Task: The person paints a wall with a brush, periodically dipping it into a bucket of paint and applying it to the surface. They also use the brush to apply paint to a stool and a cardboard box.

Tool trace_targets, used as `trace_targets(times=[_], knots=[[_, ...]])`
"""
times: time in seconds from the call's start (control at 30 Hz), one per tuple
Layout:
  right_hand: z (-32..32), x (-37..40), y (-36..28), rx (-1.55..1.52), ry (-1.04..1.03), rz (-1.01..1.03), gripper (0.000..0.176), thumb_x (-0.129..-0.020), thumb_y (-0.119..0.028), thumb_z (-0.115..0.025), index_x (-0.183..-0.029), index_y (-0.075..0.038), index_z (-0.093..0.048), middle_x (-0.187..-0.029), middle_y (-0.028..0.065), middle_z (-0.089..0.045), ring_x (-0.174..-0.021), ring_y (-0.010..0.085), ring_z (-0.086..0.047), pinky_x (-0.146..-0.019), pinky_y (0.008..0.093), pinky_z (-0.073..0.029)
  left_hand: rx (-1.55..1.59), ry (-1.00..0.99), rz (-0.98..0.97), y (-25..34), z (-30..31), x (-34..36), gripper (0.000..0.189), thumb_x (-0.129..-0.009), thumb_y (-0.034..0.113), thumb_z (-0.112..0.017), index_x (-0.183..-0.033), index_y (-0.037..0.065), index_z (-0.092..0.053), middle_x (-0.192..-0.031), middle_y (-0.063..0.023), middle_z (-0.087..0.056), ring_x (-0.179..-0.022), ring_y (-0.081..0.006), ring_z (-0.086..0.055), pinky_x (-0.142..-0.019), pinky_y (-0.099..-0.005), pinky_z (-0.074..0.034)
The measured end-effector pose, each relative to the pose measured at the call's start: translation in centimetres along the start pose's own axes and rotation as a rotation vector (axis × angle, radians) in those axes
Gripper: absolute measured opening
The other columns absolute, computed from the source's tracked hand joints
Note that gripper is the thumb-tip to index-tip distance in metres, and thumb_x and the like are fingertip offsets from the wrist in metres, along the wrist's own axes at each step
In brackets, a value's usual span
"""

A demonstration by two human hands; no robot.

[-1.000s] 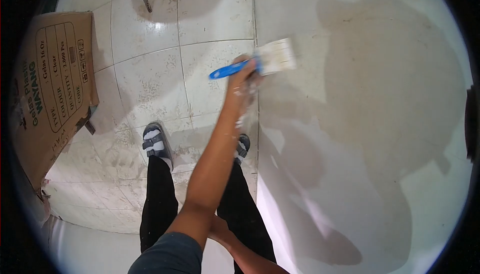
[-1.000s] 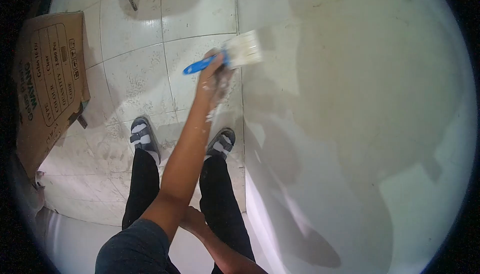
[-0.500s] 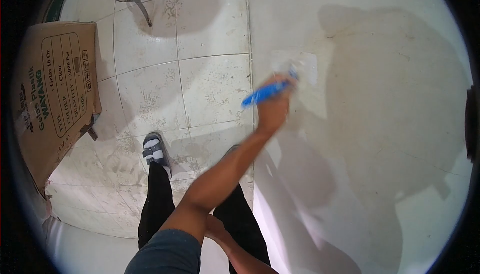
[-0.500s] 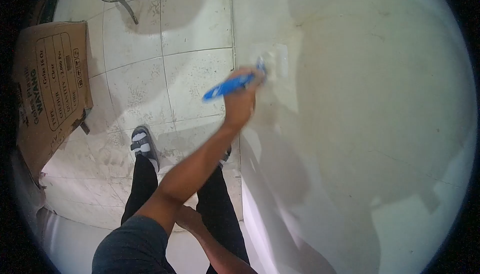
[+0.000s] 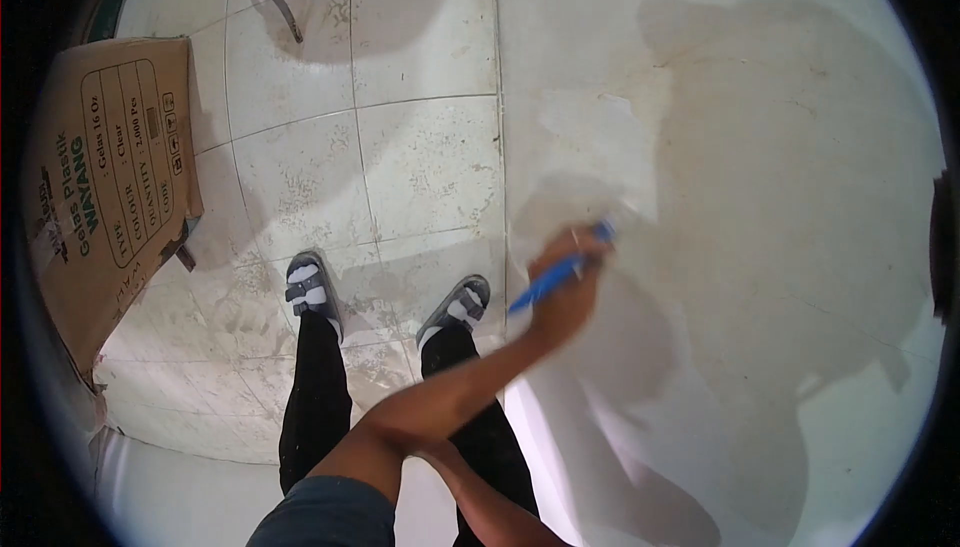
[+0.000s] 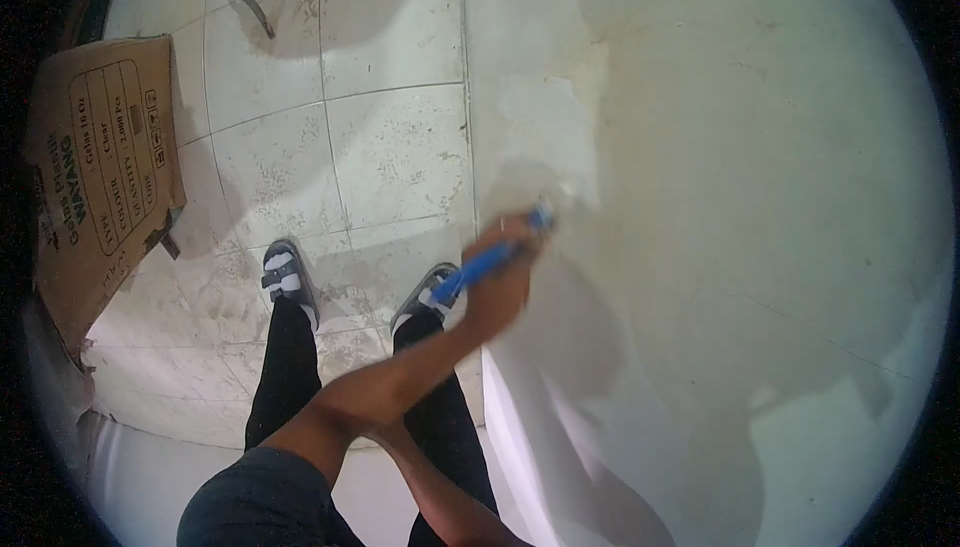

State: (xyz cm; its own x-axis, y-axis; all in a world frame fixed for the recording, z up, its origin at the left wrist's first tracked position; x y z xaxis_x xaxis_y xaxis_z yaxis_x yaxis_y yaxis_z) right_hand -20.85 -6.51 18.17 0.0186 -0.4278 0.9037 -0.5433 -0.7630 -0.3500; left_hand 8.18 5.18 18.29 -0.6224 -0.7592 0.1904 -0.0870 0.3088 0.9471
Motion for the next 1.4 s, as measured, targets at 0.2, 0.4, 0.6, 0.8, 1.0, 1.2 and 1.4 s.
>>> trace_targets(times=[0.2,0.4,0.6,0.8,1.0,1.2,1.4], knots=[[-4.1,-2.2,7.5,-0.072,-0.195,-0.004,0.049,-0.088,-0.029,-0.059,-0.128,-0.005,-0.043,-0.124,0.0082,-0.049,-0.113,0.0168,-0.047,-0.098,0.0324,-0.038,0.160,-0.142,0.195,0.3,0.6,2.9,0.011,-0.076,-0.005,-0.061,-0.081,0.005,-0.063,-0.086,-0.0078,-0.061,-0.084,-0.0205,-0.059,-0.076,-0.0303,-0.046],[-3.3,-5.1,12.0,-0.375,0.164,0.142,0.056,-0.086,-0.032,-0.061,-0.131,-0.006,-0.038,-0.128,0.0060,-0.045,-0.119,0.0159,-0.042,-0.102,0.0331,-0.034,0.056,0.205,0.363,-14.1,4.2,-1.3,0.007,-0.081,-0.002,-0.056,-0.080,0.005,-0.060,-0.074,-0.0038,-0.058,-0.069,-0.0133,-0.054,-0.065,-0.0268,-0.044],[0.8,-2.6,-7.8,0.523,-0.154,-0.424,0.039,-0.090,-0.034,-0.050,-0.110,0.000,-0.058,-0.109,0.0211,-0.060,-0.105,0.0315,-0.057,-0.089,0.0414,-0.044,0.369,-0.137,0.305,8.7,0.2,5.0,0.012,-0.071,-0.005,-0.066,-0.077,0.004,-0.060,-0.088,-0.0119,-0.062,-0.085,-0.0260,-0.061,-0.075,-0.0333,-0.047],[1.2,-4.0,-6.6,0.502,-0.182,-0.401,0.041,-0.091,-0.035,-0.049,-0.113,0.000,-0.055,-0.108,0.0210,-0.060,-0.105,0.0328,-0.057,-0.088,0.0409,-0.045,-0.013,0.034,0.208,-5.9,0.5,5.0,0.006,-0.077,0.006,-0.066,-0.079,0.004,-0.061,-0.080,-0.0037,-0.058,-0.075,-0.0141,-0.056,-0.071,-0.0265,-0.044],[1.0,-4.5,-2.9,0.340,-0.113,-0.234,0.045,-0.090,-0.037,-0.049,-0.119,-0.003,-0.050,-0.115,0.0205,-0.056,-0.110,0.0324,-0.053,-0.090,0.0403,-0.043,-0.031,0.278,0.248,-12.4,1.3,-3.7,0.007,-0.077,-0.003,-0.059,-0.077,0.005,-0.060,-0.075,-0.0070,-0.058,-0.069,-0.0181,-0.057,-0.065,-0.0288,-0.045],[-1.8,-3.2,3.6,0.170,-0.038,-0.066,0.049,-0.089,-0.039,-0.048,-0.125,-0.006,-0.045,-0.122,0.0199,-0.051,-0.115,0.0321,-0.049,-0.093,0.0396,-0.042,0.462,-0.088,0.191,3.0,0.4,-4.0,0.007,-0.078,-0.003,-0.059,-0.079,0.003,-0.060,-0.084,-0.0070,-0.059,-0.081,-0.0195,-0.058,-0.073,-0.0278,-0.047],[-1.1,-4.1,7.2,0.039,0.023,0.088,0.054,-0.088,-0.041,-0.048,-0.131,-0.008,-0.041,-0.129,0.0195,-0.048,-0.120,0.0318,-0.046,-0.095,0.0390,-0.041,0.087,0.343,0.240,-19.6,3.9,-10.9,0.011,-0.076,-0.003,-0.059,-0.073,0.008,-0.061,-0.068,0.0016,-0.054,-0.060,-0.0055,-0.047,-0.055,-0.0224,-0.038]])
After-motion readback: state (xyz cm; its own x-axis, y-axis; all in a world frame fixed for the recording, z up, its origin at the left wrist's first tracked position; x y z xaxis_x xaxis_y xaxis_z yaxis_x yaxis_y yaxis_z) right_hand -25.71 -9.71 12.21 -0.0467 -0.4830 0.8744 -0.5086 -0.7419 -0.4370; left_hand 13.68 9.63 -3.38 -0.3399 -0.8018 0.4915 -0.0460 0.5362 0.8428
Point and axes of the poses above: each hand's wrist, its own x-axis away from the middle knuckle, its own z-axis out of the back of the hand, y = z × x, the point moved 1 cm from there along -x, towards the middle knuckle
